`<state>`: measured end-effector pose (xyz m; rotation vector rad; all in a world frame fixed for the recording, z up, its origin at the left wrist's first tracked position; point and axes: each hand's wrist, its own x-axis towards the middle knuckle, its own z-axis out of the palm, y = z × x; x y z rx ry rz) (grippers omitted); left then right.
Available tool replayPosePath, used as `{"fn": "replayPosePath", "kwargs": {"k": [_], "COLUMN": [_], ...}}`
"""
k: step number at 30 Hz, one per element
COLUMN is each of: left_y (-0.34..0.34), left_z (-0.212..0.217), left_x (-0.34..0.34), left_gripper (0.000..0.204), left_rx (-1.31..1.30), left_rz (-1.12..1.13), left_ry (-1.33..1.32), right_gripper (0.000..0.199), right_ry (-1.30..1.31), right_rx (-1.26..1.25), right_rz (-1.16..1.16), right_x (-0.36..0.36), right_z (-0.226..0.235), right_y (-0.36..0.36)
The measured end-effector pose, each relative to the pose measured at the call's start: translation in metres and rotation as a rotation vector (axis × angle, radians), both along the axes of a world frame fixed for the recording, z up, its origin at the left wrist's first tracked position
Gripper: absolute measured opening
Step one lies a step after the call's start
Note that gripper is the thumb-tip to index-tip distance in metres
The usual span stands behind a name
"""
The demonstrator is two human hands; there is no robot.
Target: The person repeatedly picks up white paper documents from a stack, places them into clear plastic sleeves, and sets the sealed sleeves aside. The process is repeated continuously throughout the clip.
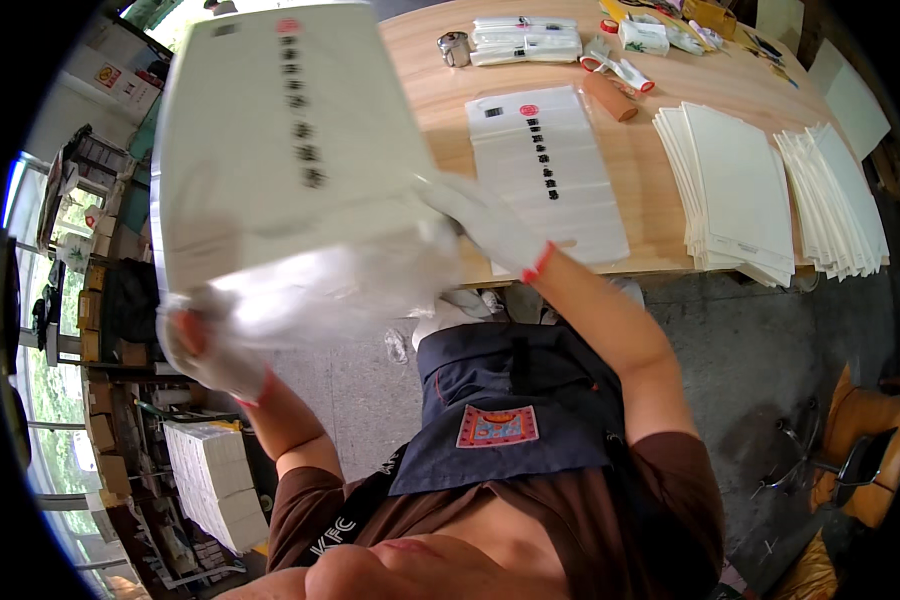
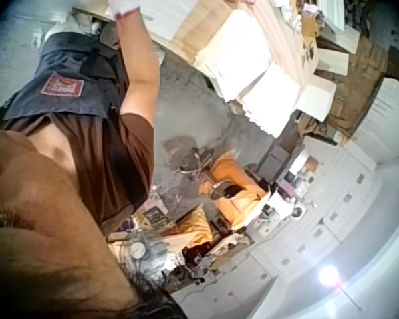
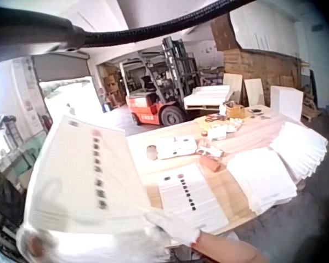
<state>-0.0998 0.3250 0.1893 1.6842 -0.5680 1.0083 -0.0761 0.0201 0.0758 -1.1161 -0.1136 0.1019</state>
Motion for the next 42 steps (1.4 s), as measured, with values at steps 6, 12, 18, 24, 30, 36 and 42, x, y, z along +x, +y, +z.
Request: {"fn": "replayPosePath", "kwargs": {"k": [6,12,18,24,30,36,42], "left_y": [0.096,0.086,-0.141,-0.295,-0.315,-0.309,-0.308], "left_z": [-0.023,-0.274,-0.289,-0.284,-0.294,-0.3,-0.308], "left_x": [0.067,0.022,-0.011,0.048,0.077,0.072,0.098], "left_gripper": [0.02,0.078,0.02,0.02,0.016,0.017,0.025], "left_rx": [-0.12,-0.128,0.412,0.919,1.153,1.117,0.812], "left_rz": [0.56,0.142,-0.36,-0.449,-0.557,-0.518,-0.784], "left_ry": [0.451,0.701,0.732,0.52,0.712,0.499,0.926], "right_gripper": [0.042,0.038,0.033,0.03,0.026,0.024,0.038], "right_ry": [-0.17,-0.278,0.097,0.379,0.456,0.456,0.65], "right_rx": [-0.639,-1.055,-1.034,-0.957,-0.559,-0.091,-0.027], "right_rz": [0.056,0.159,0.401,0.173,-0.086,-0.309,-0.2], "right_x": [0.034,-0.031,-0.11,-0.16,-0.166,-0.125,-0.08], "right_z": [0.092,0.018,-0.102,-0.111,-0.133,-0.156,-0.154], "right_y": [0.055,0.056,0.002,-0.035,-0.064,-0.102,-0.121]}}
